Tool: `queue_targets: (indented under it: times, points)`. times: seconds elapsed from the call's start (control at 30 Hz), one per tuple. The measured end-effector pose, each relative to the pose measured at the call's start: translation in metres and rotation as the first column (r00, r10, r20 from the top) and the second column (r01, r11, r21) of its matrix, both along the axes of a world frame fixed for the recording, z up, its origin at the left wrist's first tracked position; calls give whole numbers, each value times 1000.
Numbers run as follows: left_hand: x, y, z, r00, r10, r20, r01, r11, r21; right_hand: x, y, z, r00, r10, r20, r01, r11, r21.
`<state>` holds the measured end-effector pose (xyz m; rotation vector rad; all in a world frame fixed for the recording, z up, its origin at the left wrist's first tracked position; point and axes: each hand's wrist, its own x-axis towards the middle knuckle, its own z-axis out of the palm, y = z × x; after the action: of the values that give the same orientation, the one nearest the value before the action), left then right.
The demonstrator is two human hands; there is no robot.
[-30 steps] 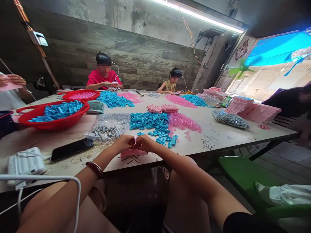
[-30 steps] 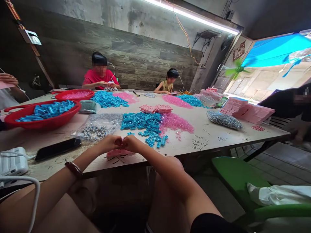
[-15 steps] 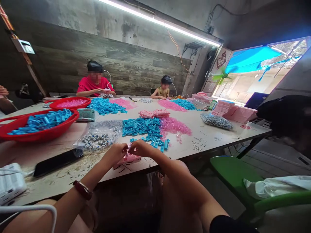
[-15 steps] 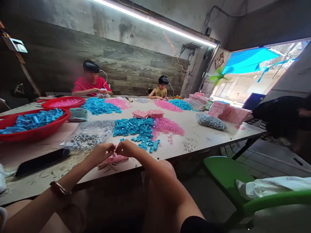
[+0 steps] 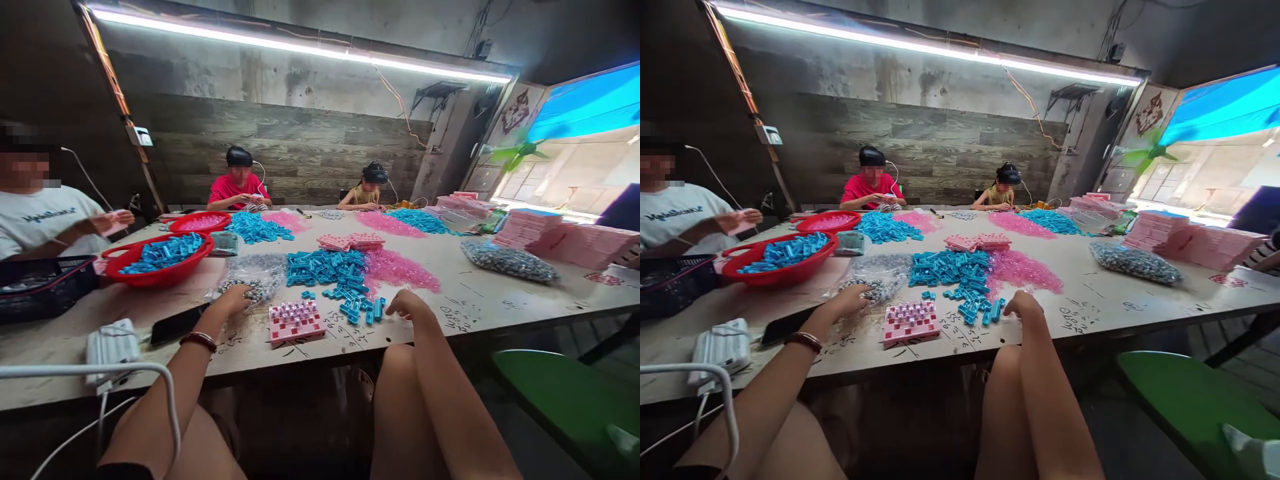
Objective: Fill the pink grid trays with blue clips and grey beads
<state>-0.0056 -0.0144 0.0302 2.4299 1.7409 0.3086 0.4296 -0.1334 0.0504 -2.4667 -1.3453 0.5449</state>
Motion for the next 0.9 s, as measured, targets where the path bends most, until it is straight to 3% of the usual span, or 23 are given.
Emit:
queue_targets:
  times: [0.27,0.6,0.77,0.9]
  points:
    - [5,14,-12,993,-58,100,60,998,-17,6,12,-18,984,-84,-156,75,995,-61]
    - [3,12,-11,988,-32,152,38,999,-37,5,8,-17,967,-128,-221,129,992,-13]
    - [7,6,-5,991,-35,128,38,999,-20,2,6,-14,978,-74,-195,80,996,25]
    - [14,1,4,986,-33,161,28,999,34,-7,5,-4,992,39,-118,-26,994,110]
